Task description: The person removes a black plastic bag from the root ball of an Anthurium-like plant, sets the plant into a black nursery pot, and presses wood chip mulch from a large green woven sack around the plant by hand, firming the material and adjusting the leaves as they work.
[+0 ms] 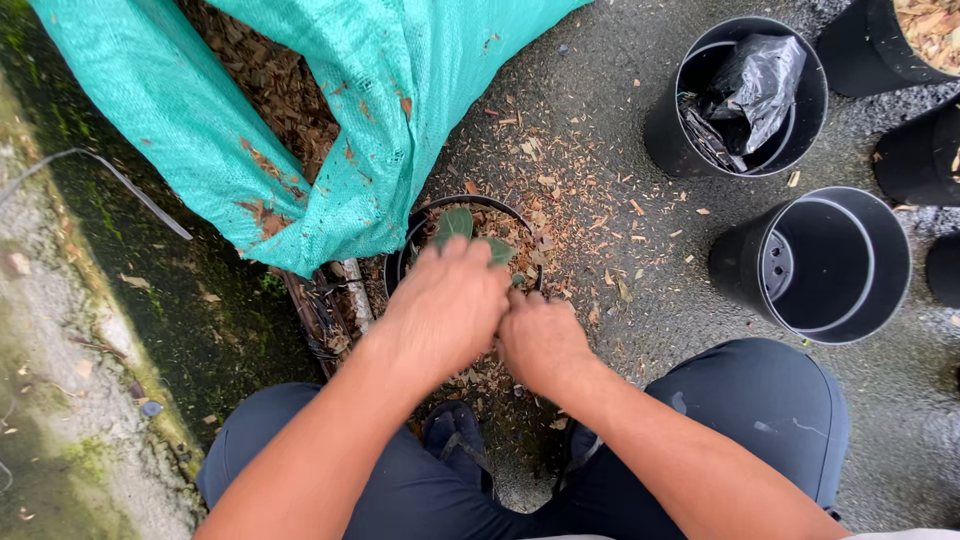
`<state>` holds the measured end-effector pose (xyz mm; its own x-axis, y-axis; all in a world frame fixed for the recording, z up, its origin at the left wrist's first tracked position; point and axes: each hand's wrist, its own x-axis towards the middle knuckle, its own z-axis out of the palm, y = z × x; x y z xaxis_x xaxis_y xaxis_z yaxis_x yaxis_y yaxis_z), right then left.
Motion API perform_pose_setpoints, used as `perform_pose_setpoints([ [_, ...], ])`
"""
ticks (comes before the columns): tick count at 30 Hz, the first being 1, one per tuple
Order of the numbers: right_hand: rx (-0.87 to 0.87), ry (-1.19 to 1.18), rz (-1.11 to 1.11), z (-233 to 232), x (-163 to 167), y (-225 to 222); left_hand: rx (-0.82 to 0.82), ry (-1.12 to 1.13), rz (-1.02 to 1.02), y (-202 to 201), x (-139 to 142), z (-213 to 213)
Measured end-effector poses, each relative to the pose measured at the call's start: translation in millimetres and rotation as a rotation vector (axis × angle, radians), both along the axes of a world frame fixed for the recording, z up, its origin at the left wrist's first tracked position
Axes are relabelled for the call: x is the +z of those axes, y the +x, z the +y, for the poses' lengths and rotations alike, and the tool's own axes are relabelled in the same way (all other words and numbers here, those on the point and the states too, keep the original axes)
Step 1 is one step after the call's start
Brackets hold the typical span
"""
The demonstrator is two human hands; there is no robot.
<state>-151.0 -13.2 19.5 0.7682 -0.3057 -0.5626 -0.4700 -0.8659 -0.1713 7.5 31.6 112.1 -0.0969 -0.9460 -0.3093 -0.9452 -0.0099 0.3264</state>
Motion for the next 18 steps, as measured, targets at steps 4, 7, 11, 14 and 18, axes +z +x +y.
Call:
perform_pose_setpoints([
  [4,-0.052,-0.048,-0.297,-15.2,-4.1,0.8,-0.089,0.212,0.209,-46.3,12.8,50.4],
  [7,0.05,-0.064,-0.169,-14.6,-7.5,3.6,-0.07,0.336,0.167,-85.0,-2.5,69.9],
  [11,0.051,0.082,-0.155,-13.3,-5.5,1.7,0.044,0.439,0.106,-103.3,-35.9,74.7],
  [14,0.067,0.146,-0.057,-21.2,-1.1,-3.0,0.144,0.437,-0.019,-99.9,-57.3,70.9],
  [18,0.047,0.121,-0.043,-38.5,-0.1,-8.3,0.271,0.405,0.005,-97.0,-77.4,60.3],
])
